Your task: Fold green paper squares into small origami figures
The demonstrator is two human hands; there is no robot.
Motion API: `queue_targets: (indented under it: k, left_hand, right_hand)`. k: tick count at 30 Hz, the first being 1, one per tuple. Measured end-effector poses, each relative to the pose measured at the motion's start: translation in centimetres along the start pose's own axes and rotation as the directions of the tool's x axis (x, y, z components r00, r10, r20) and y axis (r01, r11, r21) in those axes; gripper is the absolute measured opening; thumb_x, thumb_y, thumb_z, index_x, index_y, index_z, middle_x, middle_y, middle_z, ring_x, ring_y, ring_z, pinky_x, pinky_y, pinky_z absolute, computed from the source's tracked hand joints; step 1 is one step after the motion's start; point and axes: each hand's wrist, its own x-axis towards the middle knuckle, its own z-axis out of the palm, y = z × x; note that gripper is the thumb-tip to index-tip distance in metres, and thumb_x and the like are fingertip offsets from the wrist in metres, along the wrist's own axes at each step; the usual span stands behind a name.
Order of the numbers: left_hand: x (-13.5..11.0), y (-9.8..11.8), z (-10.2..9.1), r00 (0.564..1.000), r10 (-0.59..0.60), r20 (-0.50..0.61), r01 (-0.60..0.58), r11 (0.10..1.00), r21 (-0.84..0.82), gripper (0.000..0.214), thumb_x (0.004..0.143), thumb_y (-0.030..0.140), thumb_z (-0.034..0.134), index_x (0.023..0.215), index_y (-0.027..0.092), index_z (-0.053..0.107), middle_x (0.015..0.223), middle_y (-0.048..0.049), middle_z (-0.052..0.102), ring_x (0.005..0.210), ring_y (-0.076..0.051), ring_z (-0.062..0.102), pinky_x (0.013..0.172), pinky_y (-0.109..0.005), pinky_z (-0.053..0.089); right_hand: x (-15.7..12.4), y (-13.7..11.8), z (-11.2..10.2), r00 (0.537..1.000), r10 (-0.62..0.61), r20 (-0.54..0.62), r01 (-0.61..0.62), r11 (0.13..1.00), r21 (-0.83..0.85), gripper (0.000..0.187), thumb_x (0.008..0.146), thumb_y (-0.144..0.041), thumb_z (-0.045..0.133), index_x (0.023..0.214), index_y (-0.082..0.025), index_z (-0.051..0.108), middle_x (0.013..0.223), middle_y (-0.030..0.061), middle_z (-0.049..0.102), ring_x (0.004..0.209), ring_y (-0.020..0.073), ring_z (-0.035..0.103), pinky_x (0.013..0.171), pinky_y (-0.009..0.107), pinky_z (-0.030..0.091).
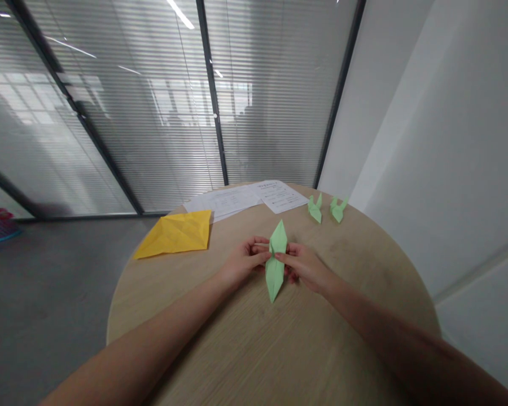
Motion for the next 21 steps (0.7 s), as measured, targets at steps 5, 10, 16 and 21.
queue_targets:
  k: [5, 10, 16, 21]
  left_hand:
    - [0.16, -0.14, -0.24, 0.999, -0.024, -0.023, 0.026, 0.998, 0.061, 0.046, 0.066, 0.038, 0.082, 0.099, 0.014, 0.061, 0.069, 0.0002, 0.065, 0.057, -0.011, 0.059, 0.058, -0.024, 0.045]
    - [0.15, -0.09, -0.27, 0.998, -0.059, 0.0, 0.059, 0.994, 0.088, 0.037, 0.066, 0.041, 0.08, 0.085, 0.012, 0.066, 0.072, -0.0026, 0.067, 0.06, -0.011, 0.059, 0.06, -0.025, 0.044]
    - [0.01, -0.02, -0.1, 0.998, -0.048, -0.035, 0.052, 0.992, 0.114, 0.034, 0.068, 0.043, 0.077, 0.075, 0.013, 0.064, 0.064, -0.0008, 0.064, 0.055, -0.011, 0.056, 0.056, -0.024, 0.042]
    - [0.19, -0.2, -0.25, 0.998, -0.032, -0.048, 0.039, 0.989, 0.142, 0.033, 0.067, 0.042, 0.077, 0.074, 0.014, 0.061, 0.062, 0.0001, 0.062, 0.054, -0.011, 0.055, 0.055, -0.024, 0.042]
  right_hand:
    - [-0.11, -0.03, 0.07, 0.998, -0.004, 0.061, 0.001, 0.999, 0.044, 0.036, 0.073, -0.044, 0.073, 0.091, -0.014, 0.063, 0.07, 0.002, 0.062, 0.05, 0.0092, 0.053, 0.038, 0.019, 0.043]
    - [-0.27, -0.23, -0.05, 0.996, -0.022, 0.084, 0.018, 0.999, 0.047, 0.039, 0.071, -0.046, 0.074, 0.09, -0.013, 0.063, 0.069, 0.0022, 0.061, 0.051, 0.0095, 0.054, 0.038, 0.019, 0.044]
    - [-0.32, -0.31, -0.03, 0.995, -0.024, 0.093, 0.02, 0.999, 0.038, 0.04, 0.072, -0.047, 0.074, 0.091, -0.014, 0.063, 0.071, 0.0023, 0.062, 0.052, 0.0097, 0.055, 0.039, 0.019, 0.045]
    - [-0.14, 0.07, -0.11, 0.996, 0.011, 0.083, -0.008, 0.999, -0.039, 0.038, 0.075, -0.047, 0.071, 0.09, -0.013, 0.063, 0.064, 0.0003, 0.06, 0.046, 0.0091, 0.054, 0.038, 0.018, 0.043]
